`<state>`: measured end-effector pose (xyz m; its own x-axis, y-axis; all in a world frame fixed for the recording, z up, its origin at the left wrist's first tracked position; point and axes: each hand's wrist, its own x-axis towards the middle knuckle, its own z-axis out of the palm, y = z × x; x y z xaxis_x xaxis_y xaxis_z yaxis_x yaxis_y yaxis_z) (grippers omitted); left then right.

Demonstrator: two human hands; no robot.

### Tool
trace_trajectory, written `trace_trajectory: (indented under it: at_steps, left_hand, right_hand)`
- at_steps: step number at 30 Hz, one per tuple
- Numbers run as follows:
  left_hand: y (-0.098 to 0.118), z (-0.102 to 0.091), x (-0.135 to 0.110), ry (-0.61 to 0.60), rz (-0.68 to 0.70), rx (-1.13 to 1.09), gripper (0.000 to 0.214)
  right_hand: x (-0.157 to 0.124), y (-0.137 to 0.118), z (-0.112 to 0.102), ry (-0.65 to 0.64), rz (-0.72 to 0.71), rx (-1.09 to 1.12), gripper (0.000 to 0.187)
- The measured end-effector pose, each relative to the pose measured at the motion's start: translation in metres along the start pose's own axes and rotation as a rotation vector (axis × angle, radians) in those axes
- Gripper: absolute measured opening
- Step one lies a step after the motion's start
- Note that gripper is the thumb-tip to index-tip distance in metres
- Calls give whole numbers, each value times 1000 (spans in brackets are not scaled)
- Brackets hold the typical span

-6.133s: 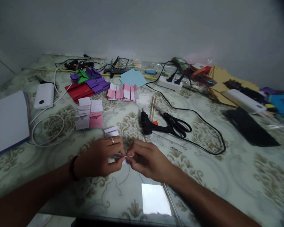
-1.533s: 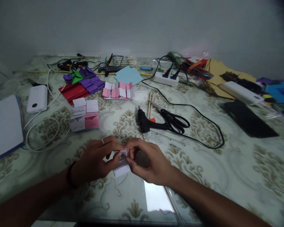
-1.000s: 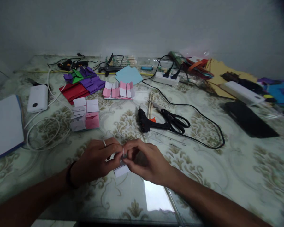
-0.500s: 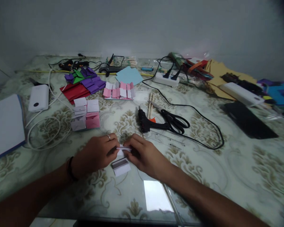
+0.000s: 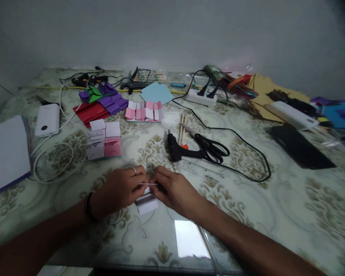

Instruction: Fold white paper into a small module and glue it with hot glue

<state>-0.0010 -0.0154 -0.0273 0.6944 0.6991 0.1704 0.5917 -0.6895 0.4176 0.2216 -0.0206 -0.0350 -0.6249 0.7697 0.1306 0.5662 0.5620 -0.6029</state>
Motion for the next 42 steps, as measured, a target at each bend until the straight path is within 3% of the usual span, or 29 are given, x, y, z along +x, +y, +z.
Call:
trace_trajectory:
  at_steps: [9, 20, 25, 29, 32, 37, 42]
  left_hand:
    - [-2, -4, 0, 22, -1, 47, 7]
    - [-11, -14, 2, -109, 1, 29, 12]
    - [-10, -28, 6, 61, -21, -168, 10]
    - [-13, -43, 8, 244, -96, -88, 18]
    - [-30, -59, 6, 246, -175, 23, 34]
    - [-89, -91, 1, 253, -418, 147, 69]
    - [-129, -103, 2, 152, -526, 151, 91]
  right_hand:
    - [1, 3, -5, 23, -21, -33, 5]
    - [3, 4, -10, 18, 5, -57, 7]
    - [3, 1, -11, -26, 14, -76, 8]
    - [3, 0, -11, -24, -11, -51, 9]
    - [2, 1, -11, -13, -39, -45, 9]
    - [2, -5, -15, 0, -90, -30, 4]
    - [4, 8, -45, 132, -30, -47, 13]
